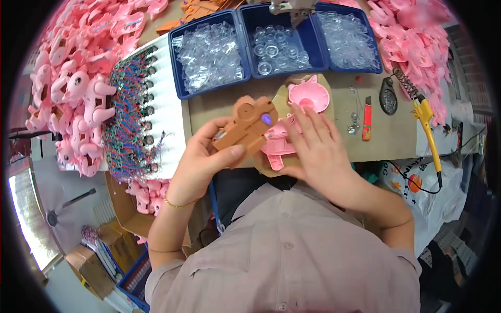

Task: Assembling electronic toy unicorns by soldering wires to components and fitting them into plastic housings.

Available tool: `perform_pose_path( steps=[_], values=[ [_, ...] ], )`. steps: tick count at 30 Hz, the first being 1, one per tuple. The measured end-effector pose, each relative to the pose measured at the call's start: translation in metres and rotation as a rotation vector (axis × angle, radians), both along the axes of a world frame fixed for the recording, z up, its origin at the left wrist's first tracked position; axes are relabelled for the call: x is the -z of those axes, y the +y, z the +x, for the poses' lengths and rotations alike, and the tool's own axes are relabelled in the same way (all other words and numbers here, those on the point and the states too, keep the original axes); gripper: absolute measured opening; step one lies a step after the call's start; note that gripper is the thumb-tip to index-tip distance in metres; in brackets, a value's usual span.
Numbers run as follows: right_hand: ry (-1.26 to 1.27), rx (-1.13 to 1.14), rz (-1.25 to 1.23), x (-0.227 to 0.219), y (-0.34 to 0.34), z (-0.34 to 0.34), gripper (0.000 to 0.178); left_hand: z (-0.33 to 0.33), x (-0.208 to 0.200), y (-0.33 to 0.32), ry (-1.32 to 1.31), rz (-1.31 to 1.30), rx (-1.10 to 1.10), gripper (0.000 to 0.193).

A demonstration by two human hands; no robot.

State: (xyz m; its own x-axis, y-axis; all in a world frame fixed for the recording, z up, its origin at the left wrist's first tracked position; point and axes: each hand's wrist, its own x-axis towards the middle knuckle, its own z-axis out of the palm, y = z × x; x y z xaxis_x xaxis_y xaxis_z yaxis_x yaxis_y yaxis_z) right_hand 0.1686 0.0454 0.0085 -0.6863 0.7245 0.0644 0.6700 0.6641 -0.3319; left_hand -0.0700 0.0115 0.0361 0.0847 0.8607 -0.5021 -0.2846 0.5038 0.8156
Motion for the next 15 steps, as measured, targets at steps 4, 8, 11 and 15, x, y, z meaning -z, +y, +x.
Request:
perform_pose_path(
  steps=[4,8,11,15],
  values=[
    [0.087,-0.103,0.03,0.001,0.01,0.021,0.074,0.015,0.007,-0.002,-0.042,0.014,0.02,0.05],
    [0.522,-0.183,-0.07,-0.033,0.04,0.033,0.039,0.017,-0.016,0.021,-0.057,-0.018,0.265,0.047],
    [0.542,-0.337,-0.126,-0.044,0.052,0.03,0.023,0.016,-0.021,0.043,-0.039,-0.029,0.537,0.039],
    [0.492,-0.468,-0.1,-0.052,0.054,0.029,0.02,0.012,-0.016,0.062,-0.027,-0.077,0.733,0.038]
  ],
)
